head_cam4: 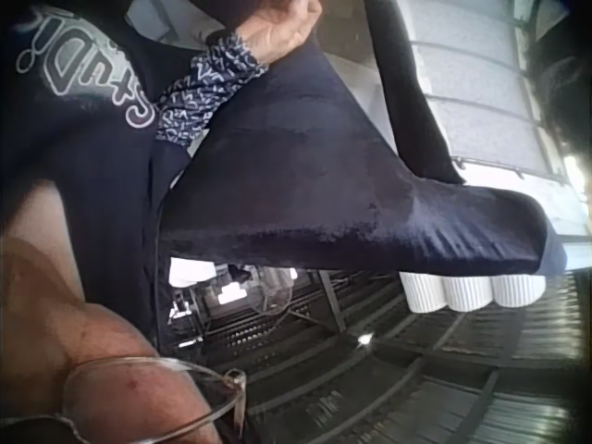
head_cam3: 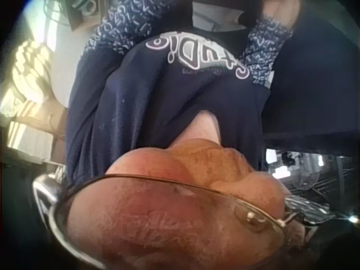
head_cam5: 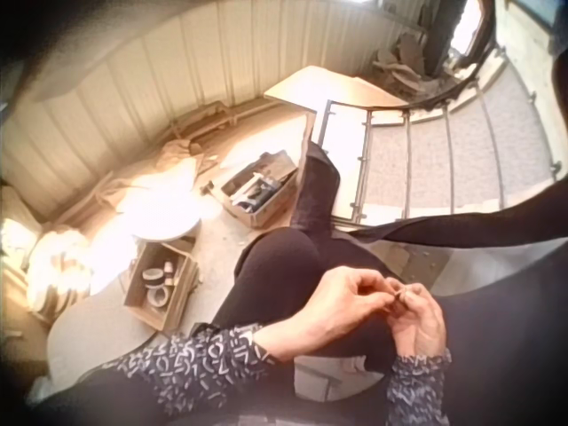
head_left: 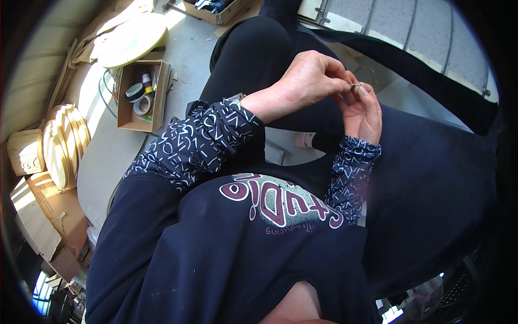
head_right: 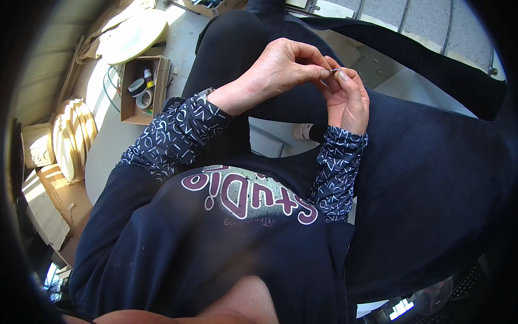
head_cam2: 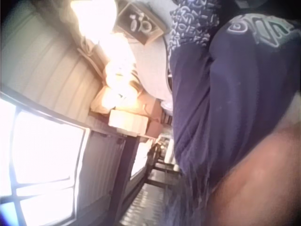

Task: Hand-sewing fabric over foam padding onto a furniture frame.

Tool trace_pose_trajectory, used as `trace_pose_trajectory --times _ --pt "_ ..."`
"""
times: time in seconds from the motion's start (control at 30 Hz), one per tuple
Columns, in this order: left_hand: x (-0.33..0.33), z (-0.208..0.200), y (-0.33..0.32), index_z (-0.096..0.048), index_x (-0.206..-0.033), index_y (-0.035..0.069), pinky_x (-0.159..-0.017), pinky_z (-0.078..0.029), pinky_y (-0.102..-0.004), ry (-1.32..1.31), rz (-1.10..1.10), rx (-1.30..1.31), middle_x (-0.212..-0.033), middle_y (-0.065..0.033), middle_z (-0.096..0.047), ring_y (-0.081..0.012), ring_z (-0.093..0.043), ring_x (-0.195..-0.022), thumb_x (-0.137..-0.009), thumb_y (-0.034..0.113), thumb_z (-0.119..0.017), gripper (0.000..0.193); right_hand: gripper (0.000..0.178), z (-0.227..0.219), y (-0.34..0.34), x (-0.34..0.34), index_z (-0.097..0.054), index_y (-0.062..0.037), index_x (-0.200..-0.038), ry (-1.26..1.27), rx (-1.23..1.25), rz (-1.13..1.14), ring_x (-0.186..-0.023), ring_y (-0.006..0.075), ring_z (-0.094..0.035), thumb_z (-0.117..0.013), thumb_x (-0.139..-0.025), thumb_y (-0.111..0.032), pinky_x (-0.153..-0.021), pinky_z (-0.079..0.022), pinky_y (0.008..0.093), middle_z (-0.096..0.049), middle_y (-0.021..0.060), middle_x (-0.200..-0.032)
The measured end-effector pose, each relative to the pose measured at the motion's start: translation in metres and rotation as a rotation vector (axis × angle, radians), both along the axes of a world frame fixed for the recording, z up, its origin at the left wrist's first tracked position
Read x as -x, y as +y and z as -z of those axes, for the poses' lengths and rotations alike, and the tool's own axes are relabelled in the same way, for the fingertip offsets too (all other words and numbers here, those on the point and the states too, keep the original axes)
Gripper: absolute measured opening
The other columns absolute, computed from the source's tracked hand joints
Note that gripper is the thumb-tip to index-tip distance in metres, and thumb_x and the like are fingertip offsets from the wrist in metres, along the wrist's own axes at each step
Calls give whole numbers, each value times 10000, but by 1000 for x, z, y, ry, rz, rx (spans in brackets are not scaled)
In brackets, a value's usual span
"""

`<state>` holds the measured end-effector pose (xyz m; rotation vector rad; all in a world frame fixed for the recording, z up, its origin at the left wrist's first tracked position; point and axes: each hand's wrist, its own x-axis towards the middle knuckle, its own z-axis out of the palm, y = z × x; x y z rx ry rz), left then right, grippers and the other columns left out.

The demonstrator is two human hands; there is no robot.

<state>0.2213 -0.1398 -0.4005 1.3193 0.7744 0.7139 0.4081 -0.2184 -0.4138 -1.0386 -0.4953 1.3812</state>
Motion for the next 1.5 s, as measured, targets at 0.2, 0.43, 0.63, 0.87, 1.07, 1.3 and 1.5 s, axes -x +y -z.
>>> trace_pose_trajectory --times 0.2,0.43,0.63,0.87,1.07,1.3,1.5 --pt "0 -2 1 -804 -1009 11 -690 -545 -235 20 0 -11 -872 -47 -760 -90 -664 -755 -950 172 -813 172 209 -5 2 0 -657 -13 -1119 -9 -27 -18 -1288 337 -637 -632 -1007 -187 -1152 -467 566 -663 244 -1348" --pt "0 -2 3 -803 -1006 5 -786 -585 -257 6 9 1 -933 -70 -786 -110 -729 -880 -948 163 -813 168 225 -5 5 2 -652 14 -1101 36 -39 38 -1169 348 -709 -599 -1001 -179 -1072 -558 533 -689 283 -1281" --pt "0 0 3 -802 -1000 -1 -840 -604 -279 13 8 -58 -930 -83 -787 -134 -744 -889 -952 156 -802 164 169 -2 5 3 -672 18 -1127 -47 -54 67 -1132 323 -734 -614 -1003 -81 -1025 -594 510 -724 260 -1237" --pt "1 -4 2 -800 -978 -3 -834 -605 -281 8 0 -93 -911 -88 -783 -141 -745 -869 -949 124 -786 131 144 -5 7 9 -680 23 -1111 -160 -97 91 -1086 301 -752 -612 -1004 -46 -934 -649 465 -734 252 -1210" --pt "3 -10 1 -792 -958 -13 -826 -610 -286 -50 9 -44 -903 -93 -783 -138 -751 -858 -949 88 -760 107 128 -8 9 11 -679 23 -1090 -240 -119 91 -1028 286 -762 -612 -1002 -43 -804 -682 398 -736 246 -1193" --pt "2 -7 -2 -792 -973 -17 -814 -619 -286 6 11 -106 -905 -99 -786 -149 -761 -871 -949 94 -757 119 146 -7 7 7 -675 25 -1086 -257 -119 38 -1006 275 -760 -595 -991 -50 -754 -670 363 -734 246 -1193" --pt "4 -7 -3 -799 -997 -12 -805 -623 -285 56 10 -131 -898 -102 -789 -164 -767 -851 -950 104 -760 131 182 -11 7 13 -677 33 -1086 -171 -93 66 -994 270 -761 -604 -997 -109 -767 -664 358 -732 253 -1201"
